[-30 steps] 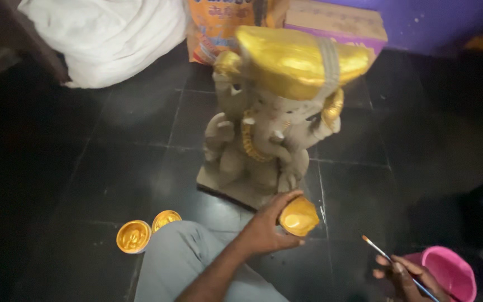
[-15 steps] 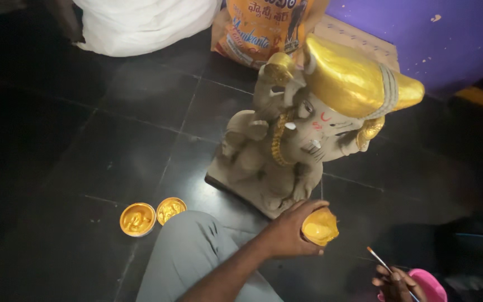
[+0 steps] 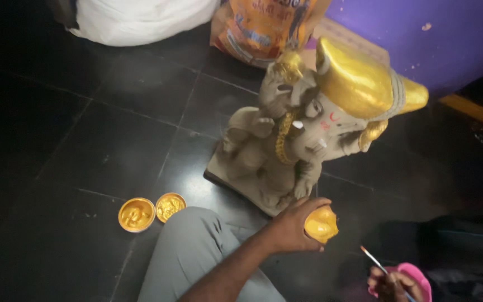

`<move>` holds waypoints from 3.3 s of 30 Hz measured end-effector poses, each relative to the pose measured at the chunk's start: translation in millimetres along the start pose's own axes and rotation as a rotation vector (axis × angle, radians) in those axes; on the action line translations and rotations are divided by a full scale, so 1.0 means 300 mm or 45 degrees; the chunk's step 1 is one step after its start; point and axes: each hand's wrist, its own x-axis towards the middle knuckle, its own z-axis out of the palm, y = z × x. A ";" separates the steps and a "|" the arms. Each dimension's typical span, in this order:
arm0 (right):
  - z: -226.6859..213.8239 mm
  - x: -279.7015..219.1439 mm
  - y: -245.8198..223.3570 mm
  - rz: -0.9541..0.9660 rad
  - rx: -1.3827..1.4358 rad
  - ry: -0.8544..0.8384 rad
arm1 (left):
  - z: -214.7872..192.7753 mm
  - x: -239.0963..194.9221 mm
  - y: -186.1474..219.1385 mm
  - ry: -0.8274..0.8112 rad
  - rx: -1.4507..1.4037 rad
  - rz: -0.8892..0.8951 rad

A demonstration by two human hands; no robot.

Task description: The person paints a Ganesha statue with gold paint using a brush. They dip the brush into a small container of gold paint and apply it to the statue's head, trunk, and body details.

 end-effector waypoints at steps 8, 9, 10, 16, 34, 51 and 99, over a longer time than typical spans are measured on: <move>0.380 -0.250 -0.584 -0.205 -0.285 -0.007 | -0.040 0.021 0.042 0.008 0.047 -0.003; 0.405 -0.240 -0.632 -0.187 -0.347 -0.046 | -0.048 0.025 0.049 0.017 0.067 -0.001; 0.425 -0.232 -0.668 -0.168 -0.407 -0.086 | -0.053 0.029 0.054 0.005 0.050 -0.015; 0.519 -0.184 -0.720 -0.405 -0.841 -0.231 | -0.061 0.030 0.062 -0.008 -0.013 -0.037; 0.666 -0.135 -0.801 -0.569 -0.422 -0.096 | -0.188 0.019 0.092 0.123 0.090 -0.156; 1.258 0.252 -0.925 -1.352 -0.690 0.014 | -0.350 0.011 0.003 0.330 -0.005 -0.163; 1.216 0.328 -0.948 -1.368 -0.972 0.068 | -0.382 0.035 0.021 0.188 -0.067 -0.257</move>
